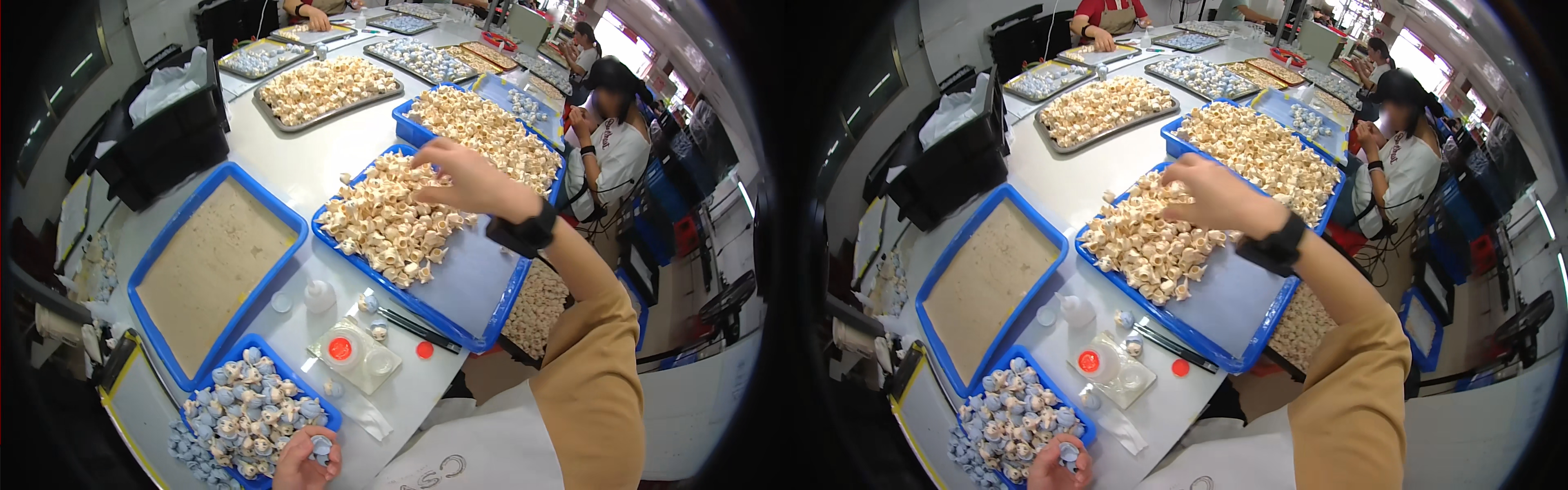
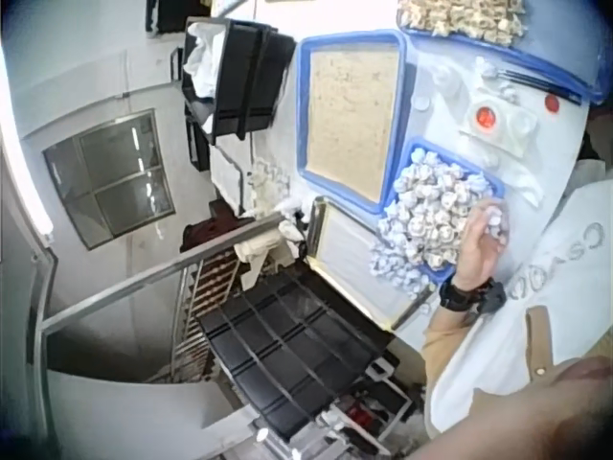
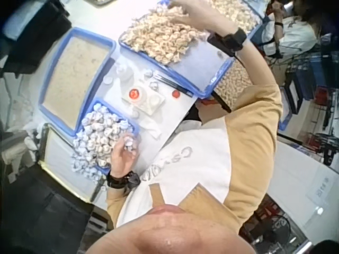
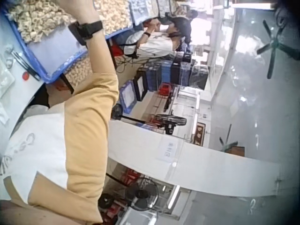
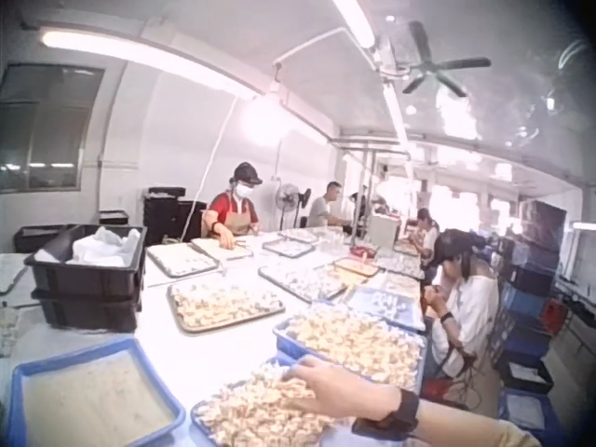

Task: The person assembles small figurines by hand in a workshop setting. They pick up a figurine head and a body part, apply a small amount of adhesive from a squeeze bottle, and join the two pieces together. The completed figurines are placed into a blue tray, while the person continues to work through a batch of parts.

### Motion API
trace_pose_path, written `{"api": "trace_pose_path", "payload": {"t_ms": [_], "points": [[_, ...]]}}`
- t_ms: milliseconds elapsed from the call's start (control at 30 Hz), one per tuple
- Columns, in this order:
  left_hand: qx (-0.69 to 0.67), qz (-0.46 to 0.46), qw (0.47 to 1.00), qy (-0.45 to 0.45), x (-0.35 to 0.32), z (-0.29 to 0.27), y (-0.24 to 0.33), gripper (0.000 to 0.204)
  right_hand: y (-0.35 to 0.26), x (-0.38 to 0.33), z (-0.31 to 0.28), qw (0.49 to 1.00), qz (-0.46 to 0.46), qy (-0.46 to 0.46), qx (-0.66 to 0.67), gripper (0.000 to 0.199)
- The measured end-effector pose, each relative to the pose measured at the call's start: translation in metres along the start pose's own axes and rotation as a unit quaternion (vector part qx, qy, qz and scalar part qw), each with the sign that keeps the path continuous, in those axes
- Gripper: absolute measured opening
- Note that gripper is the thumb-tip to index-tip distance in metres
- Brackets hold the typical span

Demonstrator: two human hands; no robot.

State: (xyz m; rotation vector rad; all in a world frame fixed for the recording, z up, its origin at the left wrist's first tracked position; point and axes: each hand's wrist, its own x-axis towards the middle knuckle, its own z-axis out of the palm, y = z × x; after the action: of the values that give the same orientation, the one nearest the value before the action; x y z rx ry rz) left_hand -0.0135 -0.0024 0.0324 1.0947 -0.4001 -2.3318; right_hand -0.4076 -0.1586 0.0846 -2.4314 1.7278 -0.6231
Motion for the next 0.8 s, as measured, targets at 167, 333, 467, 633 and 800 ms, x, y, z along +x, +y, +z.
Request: {"api": "trace_pose_path", "payload": {"t_ms": [167, 333, 467, 633, 800], "points": [[-0.018, -0.011, 1.000, -0.005, 0.003, -0.003, 0.000, 0.026, 0.041, -0.078, -0.021, 0.922, 0.258, -0.284, -0.042, 0.038], [-0.023, -0.017, 1.000, -0.005, 0.005, -0.002, 0.000, 0.026, 0.065, -0.130, 0.017, 0.965, 0.182, -0.190, -0.018, 0.029], [-0.015, -0.010, 1.000, -0.005, 0.004, -0.003, -0.001, 0.026, 0.066, -0.099, 0.025, 0.980, 0.189, -0.043, 0.035, 0.026], [0.002, 0.003, 1.000, -0.020, 0.002, 0.000, -0.002, 0.027, 0.074, -0.078, 0.056, 0.975, 0.206, -0.026, -0.074, 0.020], [-0.008, 0.008, 1.000, -0.023, 0.000, -0.001, -0.003, 0.029, 0.074, -0.053, 0.025, 0.978, 0.202, -0.023, -0.044, 0.010]]}}
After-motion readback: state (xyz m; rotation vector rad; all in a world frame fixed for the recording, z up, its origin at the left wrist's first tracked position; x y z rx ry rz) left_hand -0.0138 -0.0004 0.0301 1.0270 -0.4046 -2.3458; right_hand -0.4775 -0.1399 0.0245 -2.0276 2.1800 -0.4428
